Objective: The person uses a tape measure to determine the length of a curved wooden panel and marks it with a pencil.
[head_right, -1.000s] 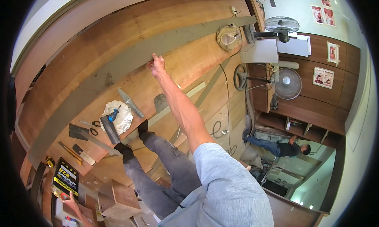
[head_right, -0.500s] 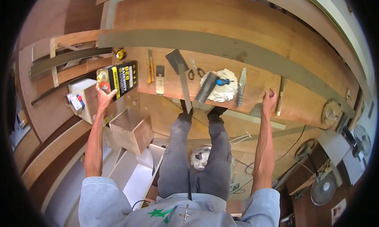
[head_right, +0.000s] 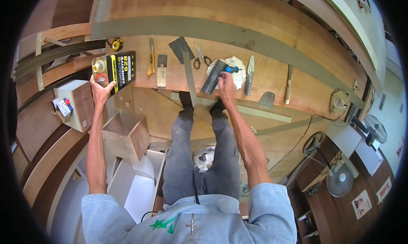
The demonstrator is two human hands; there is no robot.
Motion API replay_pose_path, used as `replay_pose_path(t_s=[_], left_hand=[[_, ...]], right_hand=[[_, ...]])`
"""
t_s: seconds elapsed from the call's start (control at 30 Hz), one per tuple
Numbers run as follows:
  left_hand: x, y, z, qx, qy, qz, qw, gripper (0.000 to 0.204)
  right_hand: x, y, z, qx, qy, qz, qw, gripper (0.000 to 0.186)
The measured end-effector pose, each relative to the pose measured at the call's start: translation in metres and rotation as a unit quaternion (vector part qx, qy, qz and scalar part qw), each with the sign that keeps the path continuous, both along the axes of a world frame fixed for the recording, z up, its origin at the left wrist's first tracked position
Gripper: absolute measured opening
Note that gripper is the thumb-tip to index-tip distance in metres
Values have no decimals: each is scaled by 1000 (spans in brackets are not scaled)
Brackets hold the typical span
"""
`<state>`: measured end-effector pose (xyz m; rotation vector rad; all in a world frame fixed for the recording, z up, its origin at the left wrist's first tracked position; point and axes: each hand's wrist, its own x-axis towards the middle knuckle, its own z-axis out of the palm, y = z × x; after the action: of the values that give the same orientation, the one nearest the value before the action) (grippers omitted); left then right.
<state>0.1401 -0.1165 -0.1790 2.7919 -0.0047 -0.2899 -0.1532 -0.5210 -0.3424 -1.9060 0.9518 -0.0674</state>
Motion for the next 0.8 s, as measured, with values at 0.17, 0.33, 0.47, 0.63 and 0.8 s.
replay_pose_path(t_s=[0.17, 0.33, 0.47, 0.63, 0.8], left_hand=[[2, -10, 1, 17, -6, 15, 1000, 103], [0, -7, 3, -15, -21, -24, 999, 96], [-3, -6, 3, -24, -19, -30, 999, 94], [-5, -15, 10, -64, -48, -41, 996, 89], [-4, -3, 8, 2, -30, 4, 1000, 110]], right_hand=[[51, 58, -1, -83, -57, 121, 988, 23], [73, 76, 16, -136, -8, 149, 980, 34], [47, 19, 3, -214, 5, -81, 973, 28], [-34, -27, -2, -255, 53, -45, 964, 30], [-54, 9, 14, -174, 71, -31, 982, 26]])
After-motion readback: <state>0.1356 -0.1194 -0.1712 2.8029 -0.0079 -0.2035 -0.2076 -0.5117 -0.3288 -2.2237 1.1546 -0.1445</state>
